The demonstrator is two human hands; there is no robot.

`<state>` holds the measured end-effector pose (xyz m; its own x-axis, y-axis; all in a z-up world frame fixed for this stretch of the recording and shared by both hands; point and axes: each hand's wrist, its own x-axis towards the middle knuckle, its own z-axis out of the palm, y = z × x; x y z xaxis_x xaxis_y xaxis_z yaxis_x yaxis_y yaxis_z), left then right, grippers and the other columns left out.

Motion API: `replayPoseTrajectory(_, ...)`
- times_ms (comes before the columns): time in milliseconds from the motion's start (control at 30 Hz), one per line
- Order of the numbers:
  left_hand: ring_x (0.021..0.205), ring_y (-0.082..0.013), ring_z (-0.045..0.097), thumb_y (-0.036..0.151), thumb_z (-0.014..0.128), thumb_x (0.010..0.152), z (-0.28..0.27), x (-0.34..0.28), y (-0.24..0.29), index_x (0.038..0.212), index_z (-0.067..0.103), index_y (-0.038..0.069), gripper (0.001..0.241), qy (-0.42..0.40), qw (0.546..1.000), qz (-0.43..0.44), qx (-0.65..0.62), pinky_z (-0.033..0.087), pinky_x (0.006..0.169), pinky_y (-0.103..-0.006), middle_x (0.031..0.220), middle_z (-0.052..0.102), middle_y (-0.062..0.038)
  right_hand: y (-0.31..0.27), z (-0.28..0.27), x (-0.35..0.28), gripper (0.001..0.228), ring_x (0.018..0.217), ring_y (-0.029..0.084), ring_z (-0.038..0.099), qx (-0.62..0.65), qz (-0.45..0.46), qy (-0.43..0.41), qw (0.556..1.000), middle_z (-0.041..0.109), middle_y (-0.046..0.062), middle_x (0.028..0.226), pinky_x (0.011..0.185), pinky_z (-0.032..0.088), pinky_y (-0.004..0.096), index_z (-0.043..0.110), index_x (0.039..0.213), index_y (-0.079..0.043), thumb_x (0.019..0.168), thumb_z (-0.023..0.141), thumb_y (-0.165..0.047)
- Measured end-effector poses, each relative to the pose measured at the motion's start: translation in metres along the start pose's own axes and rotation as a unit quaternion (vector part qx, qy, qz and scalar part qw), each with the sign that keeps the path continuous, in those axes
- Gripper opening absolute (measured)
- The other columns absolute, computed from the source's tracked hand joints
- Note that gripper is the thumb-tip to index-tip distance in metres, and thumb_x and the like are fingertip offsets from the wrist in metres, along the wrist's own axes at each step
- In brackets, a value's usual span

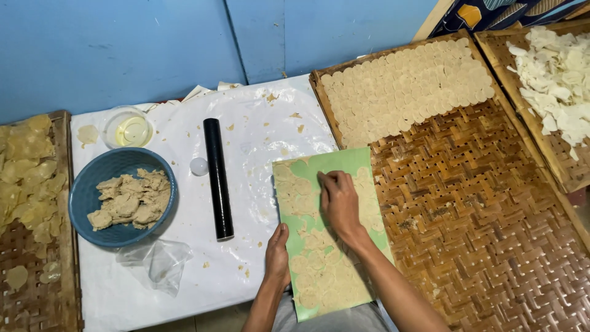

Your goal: Arranging small circles of dough from a plastic sheet onto a woven tray for drying or baking.

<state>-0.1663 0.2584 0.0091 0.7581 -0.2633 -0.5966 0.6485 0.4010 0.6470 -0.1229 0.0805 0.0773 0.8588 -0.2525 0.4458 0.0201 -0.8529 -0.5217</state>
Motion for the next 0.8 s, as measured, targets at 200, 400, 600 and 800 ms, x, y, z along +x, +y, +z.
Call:
replayPoseTrajectory(200, 0.138, -0.0246, 0.05, 0.04, 0.049, 0.102, -0.004, 0.003, -0.001, 0.154, 0.041, 0.0, 0.066, -0.006, 1.0, -0.015, 0.003, 0.041, 0.113, -0.0372, 0.155, 0.051, -0.015, -0.02, 0.016, -0.003, 0.021, 0.093, 0.033, 0.062, 0.033, -0.015, -0.041, 0.999, 0.066, 0.016, 0.1, 0.079, 0.053, 0.044, 0.075, 0.111, 0.001, 0.092, 0.07, -0.007)
replayPoseTrajectory(400, 0.14, -0.0256, 0.05, 0.039, 0.05, 0.102, -0.01, 0.006, -0.001, 0.156, 0.036, 0.003, 0.067, 0.009, 0.999, -0.041, -0.006, 0.044, 0.113, -0.039, 0.157, 0.048, -0.014, -0.016, 0.021, 0.0, 0.011, 0.085, 0.036, 0.066, 0.132, 0.048, -0.088, 0.986, 0.069, 0.018, 0.094, 0.073, 0.053, 0.044, 0.068, 0.1, 0.002, 0.093, 0.068, -0.007)
replayPoseTrajectory(600, 0.135, -0.0258, 0.055, 0.038, 0.048, 0.103, -0.016, 0.013, -0.008, 0.156, 0.037, 0.005, 0.064, 0.029, 0.996, -0.08, -0.008, 0.049, 0.108, -0.0418, 0.154, 0.051, -0.013, 0.013, 0.026, -0.007, 0.014, 0.074, 0.021, 0.073, 0.244, 0.171, -0.067, 0.952, 0.074, 0.013, 0.086, 0.067, 0.057, 0.033, 0.064, 0.106, 0.002, 0.099, 0.064, -0.01)
replayPoseTrajectory(800, 0.119, -0.0316, 0.063, 0.034, 0.045, 0.104, -0.014, 0.003, -0.005, 0.151, 0.046, 0.002, 0.057, 0.032, 0.992, -0.1, -0.077, 0.054, 0.098, -0.0464, 0.138, 0.062, -0.018, 0.06, -0.013, 0.001, 0.021, 0.077, 0.017, 0.065, 0.199, 0.262, 0.037, 0.944, 0.074, 0.011, 0.091, 0.067, 0.054, 0.029, 0.068, 0.116, 0.001, 0.101, 0.063, -0.012)
